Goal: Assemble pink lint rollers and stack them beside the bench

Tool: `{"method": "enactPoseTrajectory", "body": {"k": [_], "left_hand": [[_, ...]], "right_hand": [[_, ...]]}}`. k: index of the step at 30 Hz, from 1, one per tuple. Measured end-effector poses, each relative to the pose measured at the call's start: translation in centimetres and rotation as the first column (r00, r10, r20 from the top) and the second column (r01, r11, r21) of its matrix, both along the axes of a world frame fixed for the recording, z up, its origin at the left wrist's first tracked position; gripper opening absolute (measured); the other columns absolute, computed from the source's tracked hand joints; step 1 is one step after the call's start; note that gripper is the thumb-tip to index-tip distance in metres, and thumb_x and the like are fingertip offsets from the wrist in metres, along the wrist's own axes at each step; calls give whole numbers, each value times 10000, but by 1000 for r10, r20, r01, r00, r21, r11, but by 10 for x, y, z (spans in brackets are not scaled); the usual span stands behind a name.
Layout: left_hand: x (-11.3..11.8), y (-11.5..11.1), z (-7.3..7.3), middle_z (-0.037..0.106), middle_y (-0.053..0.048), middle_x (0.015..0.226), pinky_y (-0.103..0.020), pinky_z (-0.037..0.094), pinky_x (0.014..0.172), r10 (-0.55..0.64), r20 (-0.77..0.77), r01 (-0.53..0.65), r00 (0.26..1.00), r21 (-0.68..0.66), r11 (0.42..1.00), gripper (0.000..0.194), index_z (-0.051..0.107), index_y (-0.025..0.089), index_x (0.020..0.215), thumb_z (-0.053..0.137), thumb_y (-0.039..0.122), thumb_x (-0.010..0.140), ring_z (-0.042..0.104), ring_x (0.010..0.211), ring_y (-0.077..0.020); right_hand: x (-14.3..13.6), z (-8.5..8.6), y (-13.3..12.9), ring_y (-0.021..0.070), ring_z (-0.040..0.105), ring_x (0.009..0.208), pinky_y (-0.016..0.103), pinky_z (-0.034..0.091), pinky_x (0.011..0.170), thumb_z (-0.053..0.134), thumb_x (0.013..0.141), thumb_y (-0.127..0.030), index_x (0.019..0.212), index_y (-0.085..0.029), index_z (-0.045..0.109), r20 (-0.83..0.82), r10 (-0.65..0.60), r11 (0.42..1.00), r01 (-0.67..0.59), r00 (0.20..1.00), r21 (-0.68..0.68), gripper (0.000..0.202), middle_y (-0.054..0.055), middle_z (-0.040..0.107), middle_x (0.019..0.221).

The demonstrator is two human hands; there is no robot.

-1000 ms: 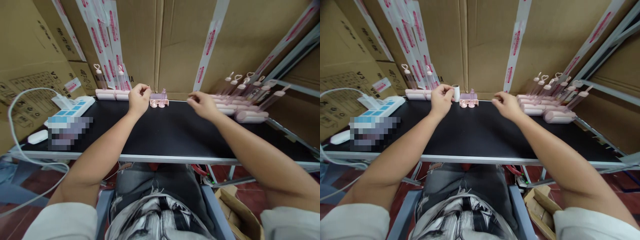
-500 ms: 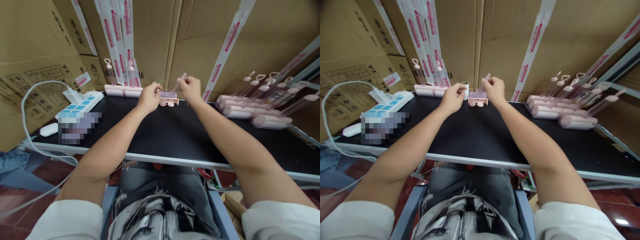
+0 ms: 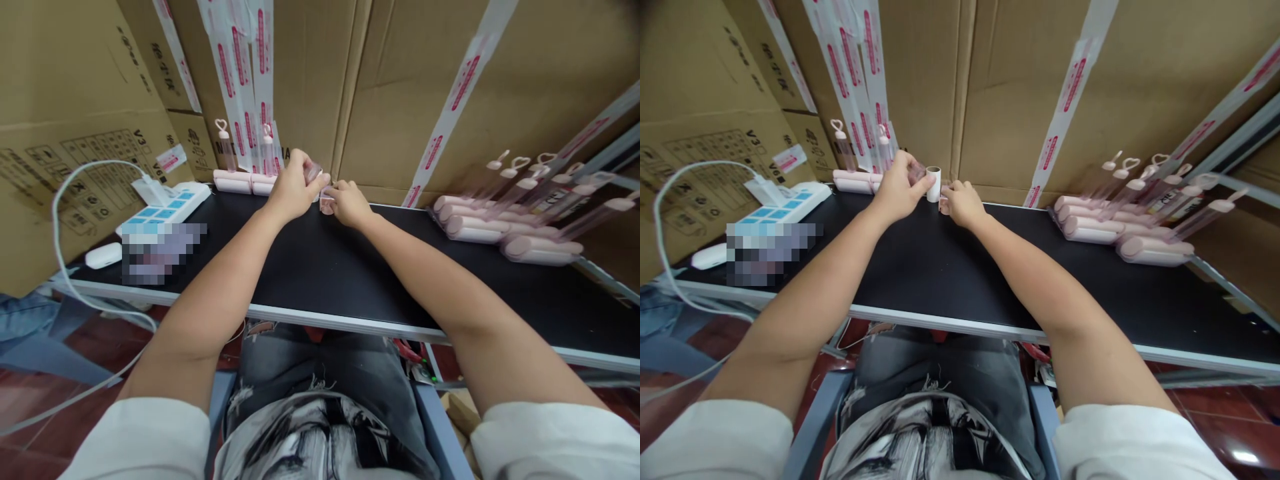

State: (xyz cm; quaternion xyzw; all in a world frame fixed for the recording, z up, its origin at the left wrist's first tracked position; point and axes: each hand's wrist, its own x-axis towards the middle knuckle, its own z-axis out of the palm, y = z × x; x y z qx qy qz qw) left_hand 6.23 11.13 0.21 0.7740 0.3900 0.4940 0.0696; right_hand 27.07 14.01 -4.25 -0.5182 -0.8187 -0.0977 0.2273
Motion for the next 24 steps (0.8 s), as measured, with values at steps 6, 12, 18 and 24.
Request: {"method": "enactPoseTrajectory", "body": {"k": [6, 12, 18, 24], "left_hand": [[-2, -1, -1, 634, -2, 873, -325, 466, 803, -65, -103, 46, 993, -175, 983, 191, 607, 208, 1011, 757, 246, 899, 582, 804, -162], [4, -10, -5, 657, 5, 836, -303, 409, 742, -269, -184, 227, 945, -223, 948, 271, 730, 187, 1093, 742, 403, 931, 559, 753, -150], [26, -39, -3, 718, -27, 886, -309, 439, 781, -343, -284, 295, 895, -199, 934, 316, 757, 170, 1153, 683, 423, 979, 597, 780, -166], [28, -51, 1, 763, -51, 911, -307, 475, 794, -364, -387, 293, 847, -231, 928, 375, 774, 175, 1202, 641, 466, 1007, 643, 799, -184]], "right_hand": [[7, 3, 6, 337, 658, 1072, 491, 536, 999, 609, 957, -167, 943, -177, 717, -192, -38, 999, 38, 981, -5, 109, 171, 763, 1096], [28, 19, -37, 184, 665, 711, 352, 564, 720, 608, 1005, -272, 1131, -226, 634, -740, 66, 996, -89, 669, 8, 137, 20, 712, 862], [33, 17, -108, 136, 629, 595, 289, 554, 571, 825, 888, -542, 944, -239, 629, -907, 108, 957, -291, 406, -16, 365, -21, 677, 743], [38, 15, -125, 144, 716, 615, 270, 587, 561, 947, 698, -722, 999, -230, 647, -928, -25, 844, -489, 372, -219, 650, -1, 753, 805]]}}
